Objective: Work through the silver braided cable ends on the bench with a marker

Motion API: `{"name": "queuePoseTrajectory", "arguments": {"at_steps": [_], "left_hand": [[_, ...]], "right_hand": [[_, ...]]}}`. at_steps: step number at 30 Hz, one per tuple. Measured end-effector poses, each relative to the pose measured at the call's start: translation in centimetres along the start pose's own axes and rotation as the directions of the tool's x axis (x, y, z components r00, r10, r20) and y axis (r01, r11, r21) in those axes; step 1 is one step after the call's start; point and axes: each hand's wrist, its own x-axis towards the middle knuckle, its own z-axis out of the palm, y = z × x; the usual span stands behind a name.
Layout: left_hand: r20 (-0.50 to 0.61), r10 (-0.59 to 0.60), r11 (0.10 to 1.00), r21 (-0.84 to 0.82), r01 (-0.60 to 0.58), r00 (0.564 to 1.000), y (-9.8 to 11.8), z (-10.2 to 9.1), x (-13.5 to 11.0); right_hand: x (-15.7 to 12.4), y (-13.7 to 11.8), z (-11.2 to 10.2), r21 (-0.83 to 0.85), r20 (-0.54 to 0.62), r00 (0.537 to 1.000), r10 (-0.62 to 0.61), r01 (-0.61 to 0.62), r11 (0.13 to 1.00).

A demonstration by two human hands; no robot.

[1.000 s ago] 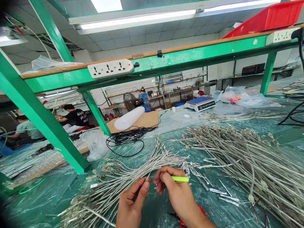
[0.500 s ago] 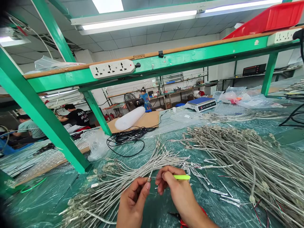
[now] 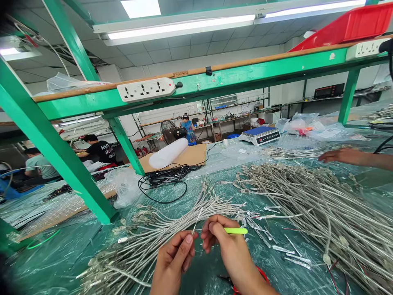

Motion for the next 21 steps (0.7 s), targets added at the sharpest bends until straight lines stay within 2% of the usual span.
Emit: {"name": "queuePoseTrajectory", "arguments": {"at_steps": [6, 11, 19, 21], "left_hand": [[-0.023, 0.045, 0.997, 0.071, -0.044, 0.999, -0.34, 0.06, 0.01], [-0.03, 0.077, 0.987, 0.145, -0.072, 0.997, -0.19, 0.07, -0.1], [-0.019, 0.058, 0.987, 0.154, -0.055, 0.998, -0.13, 0.15, -0.1], [-0.013, 0.062, 0.986, 0.157, -0.059, 0.998, -0.27, 0.12, -0.1]], "right_hand": [[-0.02, -0.15, -0.27, -0.107, -0.028, 0.998, -0.061, 0.058, 0.993], [0.05, -0.03, -0.48, -0.11, -0.006, 0.997, -0.073, 0.072, 0.991], [-0.13, -0.29, -0.49, -0.128, -0.006, 0.996, -0.088, 0.087, 0.988], [-0.04, -0.37, -0.49, -0.089, -0.018, 0.998, -0.068, 0.066, 0.994]]}}
